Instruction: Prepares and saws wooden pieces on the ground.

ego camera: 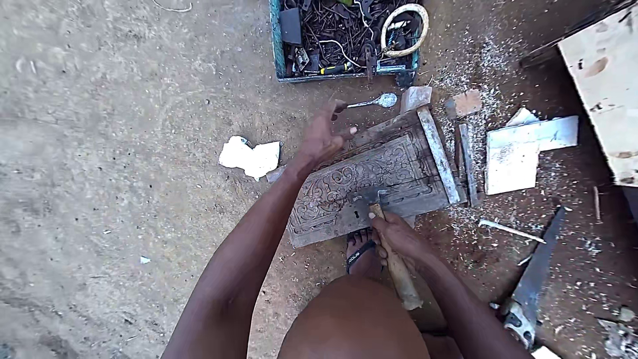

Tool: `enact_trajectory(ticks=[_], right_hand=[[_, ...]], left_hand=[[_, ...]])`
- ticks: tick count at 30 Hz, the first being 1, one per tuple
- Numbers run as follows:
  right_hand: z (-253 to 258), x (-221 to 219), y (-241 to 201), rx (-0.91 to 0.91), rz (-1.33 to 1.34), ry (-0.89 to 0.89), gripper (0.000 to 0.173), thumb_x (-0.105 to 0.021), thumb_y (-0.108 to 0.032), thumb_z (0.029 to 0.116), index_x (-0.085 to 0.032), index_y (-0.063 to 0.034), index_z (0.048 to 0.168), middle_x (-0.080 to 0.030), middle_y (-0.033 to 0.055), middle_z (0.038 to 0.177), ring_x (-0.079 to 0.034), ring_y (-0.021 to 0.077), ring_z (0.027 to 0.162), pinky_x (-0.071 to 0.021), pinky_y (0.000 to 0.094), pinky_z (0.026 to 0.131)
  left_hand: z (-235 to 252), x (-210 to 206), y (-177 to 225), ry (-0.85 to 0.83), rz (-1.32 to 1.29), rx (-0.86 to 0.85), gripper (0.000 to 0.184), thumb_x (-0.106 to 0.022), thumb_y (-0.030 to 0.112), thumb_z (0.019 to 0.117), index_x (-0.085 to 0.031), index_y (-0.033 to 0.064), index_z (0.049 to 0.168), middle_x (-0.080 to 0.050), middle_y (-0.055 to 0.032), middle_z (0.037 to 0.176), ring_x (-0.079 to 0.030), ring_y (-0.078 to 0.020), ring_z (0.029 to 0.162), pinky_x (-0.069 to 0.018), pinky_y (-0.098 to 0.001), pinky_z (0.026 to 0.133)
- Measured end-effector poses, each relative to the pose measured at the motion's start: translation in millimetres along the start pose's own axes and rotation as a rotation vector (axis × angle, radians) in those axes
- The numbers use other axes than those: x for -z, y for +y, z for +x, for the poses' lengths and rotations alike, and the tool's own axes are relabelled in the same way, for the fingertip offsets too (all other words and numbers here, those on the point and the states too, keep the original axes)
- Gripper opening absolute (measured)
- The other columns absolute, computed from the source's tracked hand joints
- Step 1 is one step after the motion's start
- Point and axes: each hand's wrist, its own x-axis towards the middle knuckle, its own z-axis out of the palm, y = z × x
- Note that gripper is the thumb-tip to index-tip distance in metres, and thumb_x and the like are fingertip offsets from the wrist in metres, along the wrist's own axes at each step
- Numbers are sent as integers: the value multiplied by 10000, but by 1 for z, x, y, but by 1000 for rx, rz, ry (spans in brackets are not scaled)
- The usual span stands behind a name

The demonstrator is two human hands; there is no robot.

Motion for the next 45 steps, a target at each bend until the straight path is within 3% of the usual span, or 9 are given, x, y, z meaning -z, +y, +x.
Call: enact_trajectory(ticks=[5, 10, 18, 28, 32, 38, 41, 43, 45], right_hand=[[-2, 6, -3, 18, 41, 15, 336, -441, -373, 1116, -522, -47, 1135, -524, 48, 671, -518, 145, 442, -532, 306, 432], [-12, 41, 9, 193, 106, 150, 336, -434, -319, 1119, -574, -13, 1124, -531, 46, 661, -504, 139, 433, -518, 300, 425], [-6, 26, -4, 160, 226, 131, 366, -379, -399, 1127, -497, -53, 1129, -485, 37, 652, -486, 142, 429, -516, 314, 423], [-77, 40, 85, 230, -269, -11, 409, -608, -450, 998, -544, -145, 1263, -550, 75, 703, -526, 198, 452, -512, 362, 429], [-110, 84, 142, 217, -176, 137, 391, -682, -410, 948, -584, -128, 1202, -563, 77, 673, -537, 198, 450, -519, 368, 442], [-85, 116, 221, 75, -18, 311, 375, -685, -296, 1002, -552, -80, 1278, -585, 105, 739, -554, 193, 477, -537, 360, 478], [-60, 114, 246, 53, -120, 509, 429, -661, -364, 1016, -589, -45, 1293, -666, 165, 870, -662, 257, 631, -590, 427, 606], [-53, 110, 241, -44, -375, 659, 539, -636, -382, 1017, -565, -31, 1421, -654, 247, 1280, -662, 397, 1136, -527, 565, 984], [-58, 103, 233, -6, -521, 781, 630, -655, -327, 974, -485, -16, 1494, -492, 284, 1486, -499, 468, 1359, -428, 611, 1111]], left_hand=[[-132, 33, -65, 425, -32, 259, 421, -668, 207, 987, -542, 85, 1369, -641, -99, 1335, -663, -212, 1171, -586, -443, 935], [-250, -23, -89, 385, -75, 733, 495, -684, 187, 946, -521, 8, 1378, -644, -160, 1295, -678, -253, 1119, -574, -459, 940], [-258, -61, -61, 320, -254, 1017, 508, -600, 320, 1041, -504, -3, 1421, -661, -213, 1260, -652, -328, 1147, -503, -546, 1001], [-268, 15, -56, 328, -836, 738, 121, -618, 96, 1004, -662, -10, 1042, -719, -107, 900, -699, -172, 787, -597, -329, 717], [-256, 35, -21, 398, -831, 517, 264, -623, 2, 938, -591, -7, 1201, -724, -80, 970, -722, -137, 820, -625, -304, 744], [-235, 33, 10, 445, -602, 651, 366, -718, -15, 914, -580, -33, 1253, -711, -87, 956, -687, -67, 747, -592, -244, 690], [-238, 33, 15, 482, -562, 597, 363, -750, -34, 884, -593, -48, 1211, -716, -74, 928, -680, -38, 735, -589, -222, 690], [-241, 31, 11, 544, -507, 508, 437, -804, -43, 825, -613, -45, 1218, -733, -97, 964, -697, -72, 773, -596, -256, 726], [-246, 29, 5, 592, -455, 367, 518, -837, -53, 763, -624, -39, 1235, -743, -99, 978, -711, -90, 804, -606, -271, 744]])
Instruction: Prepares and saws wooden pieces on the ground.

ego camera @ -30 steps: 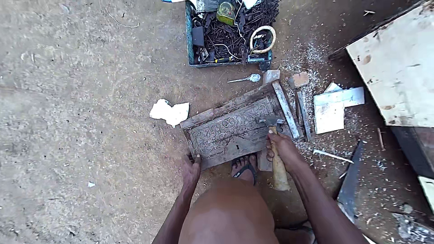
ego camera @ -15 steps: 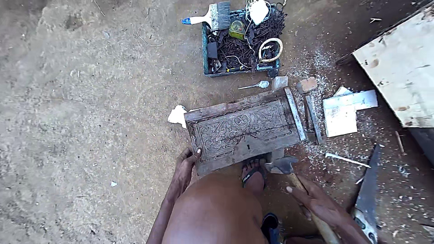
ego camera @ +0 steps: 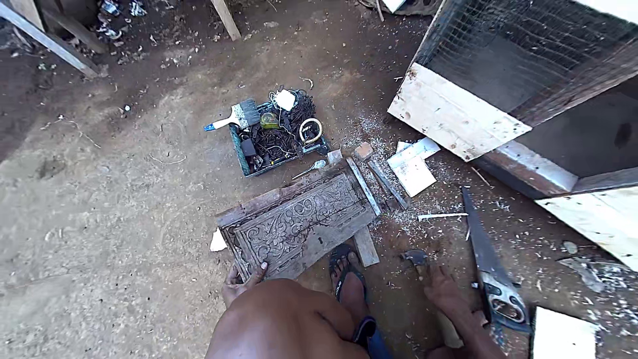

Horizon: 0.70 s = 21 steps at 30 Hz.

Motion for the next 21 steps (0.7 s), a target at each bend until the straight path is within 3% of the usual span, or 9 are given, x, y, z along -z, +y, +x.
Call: enact_trajectory(ticks=[5, 7, 9, 11, 13, 15, 17, 19, 21], right_hand=[[-25, 49, -54, 210, 598, 28, 529, -629, -304, 1025, -478, -98, 1488, -604, 141, 1390, -680, 266, 1133, -587, 476, 944], [-32, 74, -83, 259, 976, -90, 469, -576, -265, 1060, -456, -110, 1487, -633, 123, 1312, -729, 248, 971, -641, 433, 788], [-35, 97, -108, 292, 1305, -175, 448, -493, -237, 1095, -404, -99, 1512, -647, 156, 1282, -733, 284, 927, -641, 449, 762], [-35, 118, -126, 281, 1484, -178, 446, -422, -255, 1121, -342, -126, 1541, -659, 178, 1250, -734, 301, 886, -633, 441, 745], [-28, 133, -134, 186, 1574, -170, 491, -382, -394, 1125, -311, -168, 1555, -663, 201, 1214, -728, 320, 852, -626, 444, 719], [-23, 139, -131, 28, 1621, -159, 652, -384, -582, 1076, -313, -142, 1552, -660, 234, 1179, -723, 340, 846, -622, 460, 714], [-23, 134, -120, -109, 1622, -145, 788, -418, -698, 1012, -345, -93, 1511, -681, 255, 1096, -733, 356, 819, -632, 480, 699], [-30, 127, -109, -164, 1618, -129, 796, -486, -673, 1002, -321, -89, 1516, -688, 266, 1083, -741, 372, 814, -639, 488, 688], [-40, 124, -104, -186, 1664, -84, 583, -532, -450, 1057, -390, -42, 1449, -687, 269, 1072, -745, 370, 806, -649, 477, 685]], left_hand=[[-6, 0, 15, -129, -119, -374, 518, -786, -10, 731, -592, -96, 1203, -728, -8, 948, -694, -9, 819, -600, -206, 764], [-32, 1, 79, -286, -90, -308, 217, -578, -43, 929, -570, -144, 1121, -683, -2, 890, -640, 34, 799, -557, -164, 809], [-47, 1, 119, -387, -99, -266, 216, -378, -4, 1039, -581, -77, 1031, -663, 45, 826, -618, 65, 770, -535, -139, 807], [-27, 10, 91, -486, -201, -449, 205, -442, 51, 1030, -642, 47, 1072, -713, 101, 897, -659, 49, 840, -559, -167, 822], [-17, 9, 87, -596, -207, -578, 186, -492, 75, 1029, -667, 44, 1084, -742, 76, 958, -683, 24, 896, -567, -184, 850], [-54, -1, 151, -727, 259, -517, 168, -571, 143, 990, -710, 64, 940, -708, 73, 857, -642, 39, 813, -521, -160, 805], [-127, -32, 241, -880, 1086, -532, 221, -623, 453, 921, -763, 340, 793, -702, 168, 754, -632, 13, 694, -508, -307, 653], [-161, -44, 272, -1134, 1214, -774, 224, -562, 528, 951, -752, 469, 850, -733, 216, 840, -686, -15, 714, -562, -379, 574], [-156, -38, 271, -1330, 1006, -976, 223, -538, 423, 1024, -761, 412, 1034, -761, 165, 1005, -722, -36, 828, -607, -337, 634]])
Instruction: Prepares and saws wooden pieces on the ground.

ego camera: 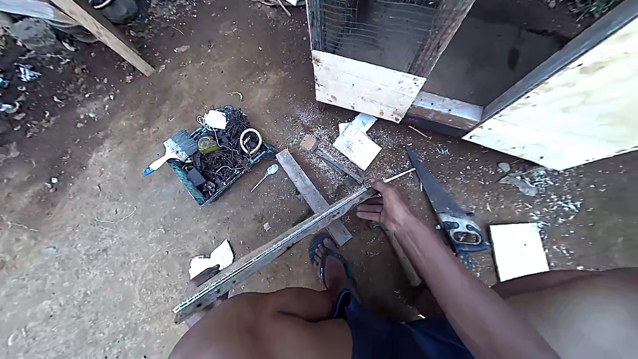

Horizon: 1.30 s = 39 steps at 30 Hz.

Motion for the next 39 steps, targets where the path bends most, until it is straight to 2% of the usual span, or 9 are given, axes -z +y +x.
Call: enact_trajectory(ticks=[2, 4, 6, 8, 14, 23, 30, 34, 39], right_hand=[[-8, 5, 6, 39, 46, 9, 380, -490, -215, 1068, -436, -21, 1390, -683, 264, 1073, -744, 370, 810, -653, 488, 687], [-14, 9, 16, 101, 83, -29, 307, -463, -69, 1035, -409, -47, 1336, -667, 248, 1042, -735, 361, 800, -645, 498, 683], [-10, 12, 27, 162, 103, -114, 336, -463, -4, 1011, -402, -65, 1336, -647, 226, 1044, -724, 350, 814, -641, 503, 710], [5, 12, 37, 184, 127, -193, 319, -458, 25, 1009, -414, -62, 1313, -660, 228, 1040, -729, 355, 824, -638, 514, 736], [73, 21, 81, 107, 203, -332, 356, -466, 80, 988, -405, -79, 1301, -648, 235, 1110, -724, 389, 897, -624, 557, 810], [103, 36, 112, 49, 120, -254, 435, -471, 131, 978, -401, -90, 1345, -621, 232, 1196, -708, 407, 977, -618, 588, 825], [103, 40, 107, 238, -468, -5, 410, -635, 26, 954, -508, -17, 1341, -671, 186, 1131, -734, 292, 905, -656, 464, 731], [109, 48, 97, 179, -605, -62, 383, -609, -42, 1016, -497, -19, 1382, -658, 215, 1162, -743, 321, 892, -655, 496, 733], [112, 43, 101, 138, -725, -11, 330, -553, -111, 1069, -518, -13, 1382, -656, 219, 1141, -740, 281, 797, -648, 450, 699]], left_hand=[[-10, -16, -25, 204, -87, -132, 221, -560, 266, 1021, -774, 216, 1052, -761, 32, 983, -710, -68, 864, -577, -270, 713], [-22, -39, -55, 409, -13, 192, 260, -580, 247, 976, -763, 70, 1029, -764, -69, 1019, -708, -123, 981, -539, -275, 890], [-38, -115, -166, 787, -36, 355, 425, -516, 221, 952, -681, -126, 1135, -683, -288, 1198, -645, -354, 1189, -434, -436, 1116], [-47, -172, -264, 989, 18, 393, 466, -512, 308, 1013, -705, -77, 1193, -654, -301, 1286, -624, -440, 1229, -451, -520, 1095], [-43, -222, -341, 728, -1, 450, 449, -419, 329, 1072, -624, 131, 1418, -544, -182, 1504, -466, -338, 1450, -363, -499, 1211], [-34, -276, -369, 445, 85, 482, 774, -640, -150, 835, -498, 152, 1533, -446, -138, 1604, -505, -386, 1416, -493, -577, 1080], [-10, -287, -328, 777, -730, 1002, 562, -564, 9, 952, -475, 34, 1507, -616, -190, 1405, -670, -281, 1198, -566, -466, 1007], [-4, -303, -325, 1081, -1321, 1118, 335, -526, 121, 1055, -636, 2, 1347, -699, -195, 1221, -696, -260, 1042, -580, -454, 887], [-16, -270, -312, 1092, -1580, 1134, 367, -574, 210, 1057, -617, 3, 1356, -724, -198, 1097, -726, -269, 935, -610, -445, 809]])
